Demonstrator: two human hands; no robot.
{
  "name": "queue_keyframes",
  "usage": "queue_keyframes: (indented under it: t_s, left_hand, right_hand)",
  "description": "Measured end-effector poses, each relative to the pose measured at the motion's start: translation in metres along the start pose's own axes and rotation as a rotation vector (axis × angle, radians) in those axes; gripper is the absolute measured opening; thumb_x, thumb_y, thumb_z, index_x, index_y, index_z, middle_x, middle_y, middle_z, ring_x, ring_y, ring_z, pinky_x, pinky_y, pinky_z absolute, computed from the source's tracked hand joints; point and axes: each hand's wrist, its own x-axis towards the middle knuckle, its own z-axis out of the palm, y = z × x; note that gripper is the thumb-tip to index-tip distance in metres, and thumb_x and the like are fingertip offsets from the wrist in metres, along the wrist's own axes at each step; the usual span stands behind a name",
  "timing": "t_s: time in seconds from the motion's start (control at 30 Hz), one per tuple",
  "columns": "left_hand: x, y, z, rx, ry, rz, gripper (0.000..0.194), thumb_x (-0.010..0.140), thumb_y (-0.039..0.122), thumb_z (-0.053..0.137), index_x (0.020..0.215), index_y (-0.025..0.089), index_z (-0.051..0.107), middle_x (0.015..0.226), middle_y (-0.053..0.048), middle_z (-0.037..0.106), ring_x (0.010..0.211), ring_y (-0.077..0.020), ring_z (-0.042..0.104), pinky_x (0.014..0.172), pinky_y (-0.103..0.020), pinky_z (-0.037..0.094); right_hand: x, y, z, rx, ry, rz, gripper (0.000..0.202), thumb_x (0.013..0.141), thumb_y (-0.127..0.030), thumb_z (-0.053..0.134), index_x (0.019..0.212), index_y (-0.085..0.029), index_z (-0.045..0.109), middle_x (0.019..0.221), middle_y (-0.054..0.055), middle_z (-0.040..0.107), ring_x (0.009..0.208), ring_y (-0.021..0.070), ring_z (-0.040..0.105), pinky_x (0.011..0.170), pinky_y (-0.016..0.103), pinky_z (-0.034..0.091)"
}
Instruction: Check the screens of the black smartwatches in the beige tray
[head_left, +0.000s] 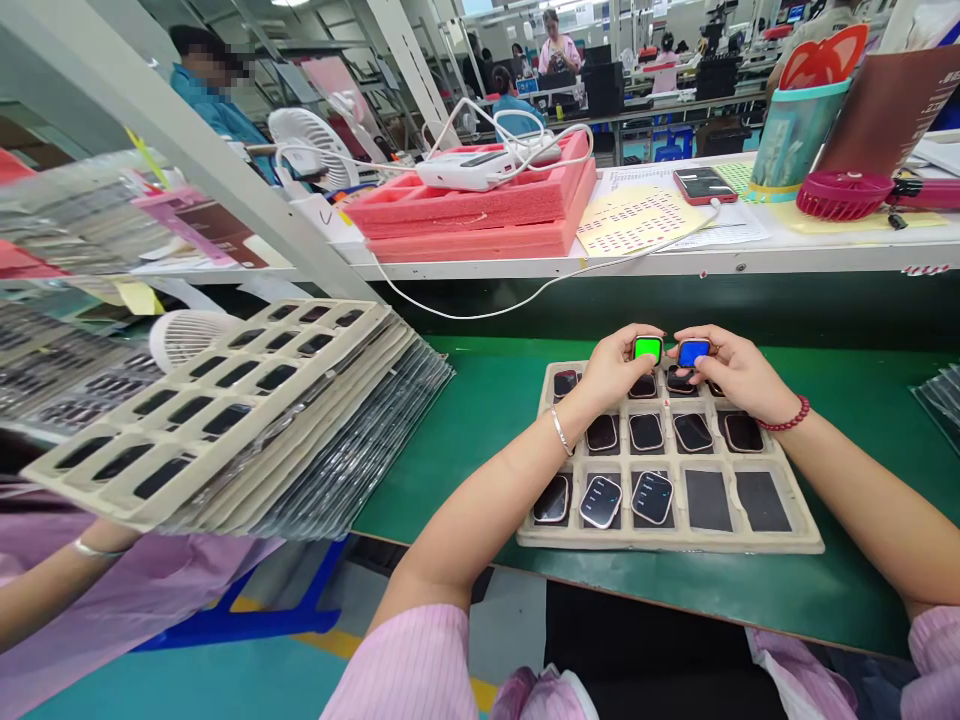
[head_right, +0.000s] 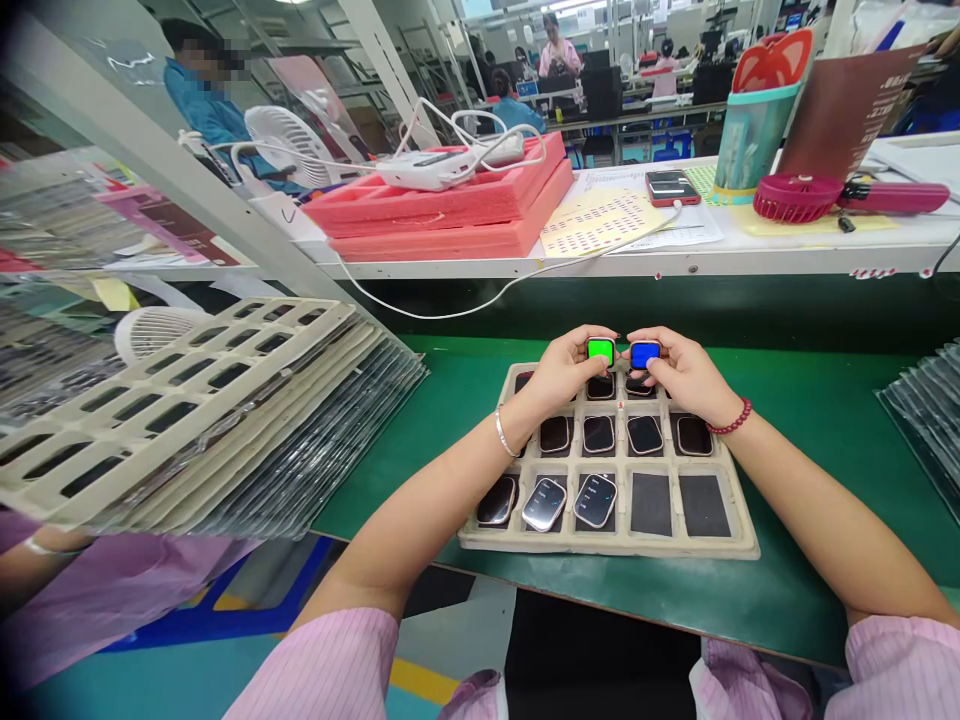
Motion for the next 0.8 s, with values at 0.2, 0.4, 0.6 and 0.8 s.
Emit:
queue_keyframes:
  t_s: [0.2, 0.4, 0.6, 0.8]
  left_hand:
    - [-0.0005, 0.0013, 0.0009, 0.035, 0.025, 0.018, 0.041, 0.066, 0.007, 0.061, 0.107, 0.015, 0.063, 0.099, -0.004, 0.066, 0.084, -0.0130, 0.061, 0.079, -0.025, 0.049]
    - [0.0003, -0.0009, 0.0008, 0.010, 0.027, 0.009, 0.034, 0.069, 0.012, 0.060, 0.103, 0.015, 0.064, 0.096, -0.004, 0.065, 0.077, -0.0115, 0.058, 0.073, -0.024, 0.049]
    - [0.0002, -0.0002, 0.0007, 0.057, 0.012, 0.032, 0.041, 0.066, 0.008, 0.059, 0.105, 0.016, 0.064, 0.103, -0.005, 0.066, 0.085, -0.0138, 0.060, 0.077, -0.025, 0.049]
    - [-0.0007, 0.0009, 0.0005, 0.054, 0.023, 0.015, 0.038, 0.068, 0.010, 0.059, 0.105, 0.016, 0.064, 0.104, -0.005, 0.066, 0.082, -0.0129, 0.060, 0.075, -0.024, 0.049]
  right_hand:
    - [-0.0003, 0.0009, -0.0005, 0.004, -0.012, 0.007, 0.042, 0.077, -0.016, 0.061, 0.118, -0.021, 0.060, 0.110, 0.009, 0.074, 0.085, 0.0202, 0.074, 0.070, 0.032, 0.060]
    - [0.0002, 0.0025, -0.0004, 0.017, -0.013, 0.006, 0.040, 0.077, -0.016, 0.059, 0.117, -0.021, 0.061, 0.108, 0.008, 0.074, 0.084, 0.0196, 0.074, 0.068, 0.031, 0.060]
    - [-0.0001, 0.0009, 0.0012, 0.008, -0.006, 0.030, 0.044, 0.075, -0.015, 0.060, 0.119, -0.021, 0.060, 0.115, 0.009, 0.072, 0.090, 0.0219, 0.074, 0.070, 0.033, 0.060]
    - [-0.0008, -0.0016, 0.0010, -0.006, 0.001, 0.023, 0.039, 0.078, -0.020, 0.062, 0.117, -0.020, 0.061, 0.108, 0.009, 0.073, 0.085, 0.0217, 0.073, 0.069, 0.034, 0.060]
